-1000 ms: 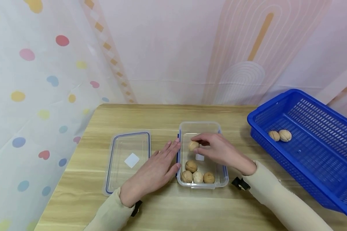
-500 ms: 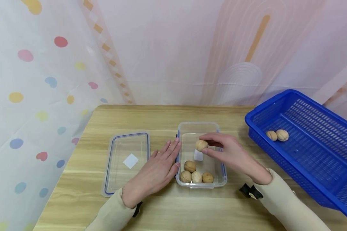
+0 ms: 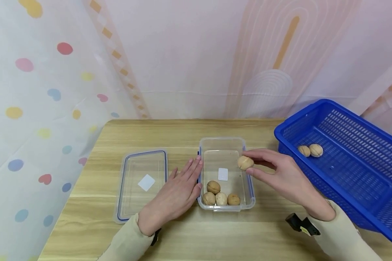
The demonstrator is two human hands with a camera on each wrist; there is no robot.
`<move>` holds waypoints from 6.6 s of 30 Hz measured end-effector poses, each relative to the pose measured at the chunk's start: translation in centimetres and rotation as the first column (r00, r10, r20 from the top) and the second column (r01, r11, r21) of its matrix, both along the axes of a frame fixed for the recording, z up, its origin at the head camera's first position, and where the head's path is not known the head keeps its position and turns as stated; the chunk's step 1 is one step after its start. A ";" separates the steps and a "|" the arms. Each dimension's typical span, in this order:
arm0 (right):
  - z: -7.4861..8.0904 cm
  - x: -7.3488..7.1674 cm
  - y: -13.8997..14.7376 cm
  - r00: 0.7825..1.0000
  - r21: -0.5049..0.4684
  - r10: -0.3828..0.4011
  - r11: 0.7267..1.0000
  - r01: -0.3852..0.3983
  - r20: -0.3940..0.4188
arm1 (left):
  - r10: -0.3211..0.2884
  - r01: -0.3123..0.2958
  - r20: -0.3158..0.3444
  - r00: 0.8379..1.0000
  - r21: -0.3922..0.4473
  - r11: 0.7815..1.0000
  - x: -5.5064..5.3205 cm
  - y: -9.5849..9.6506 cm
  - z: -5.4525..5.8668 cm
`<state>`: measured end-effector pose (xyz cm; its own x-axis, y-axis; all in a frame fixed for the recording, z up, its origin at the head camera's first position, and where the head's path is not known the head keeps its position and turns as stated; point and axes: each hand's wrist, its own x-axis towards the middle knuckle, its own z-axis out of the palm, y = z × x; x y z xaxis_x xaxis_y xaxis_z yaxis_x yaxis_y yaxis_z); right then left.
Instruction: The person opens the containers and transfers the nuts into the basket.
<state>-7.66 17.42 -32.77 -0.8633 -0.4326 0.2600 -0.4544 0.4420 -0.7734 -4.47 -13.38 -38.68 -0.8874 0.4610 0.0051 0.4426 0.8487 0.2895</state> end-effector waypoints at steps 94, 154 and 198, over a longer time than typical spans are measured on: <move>3.0 -5.4 20.3 0.951 0.404 -0.295 0.884 0.236 0.092 | -0.016 0.015 0.028 0.999 0.029 0.999 -0.2 -0.2 0.1; -3.9 -10.6 24.1 0.913 0.530 -0.190 0.847 -0.034 0.362 | -0.019 0.017 0.049 0.999 0.043 0.999 0.3 -0.1 0.4; 3.7 -5.1 20.3 0.951 0.314 -0.309 0.904 0.291 0.010 | -0.021 0.016 0.059 0.998 0.075 0.997 -0.4 0.4 0.8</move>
<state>-12.76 37.70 -29.03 -0.9742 -0.2009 0.1028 -0.2219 0.7686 -0.6000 -4.92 -13.02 -37.87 -0.8784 0.4778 -0.0125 0.4383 0.8157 0.3774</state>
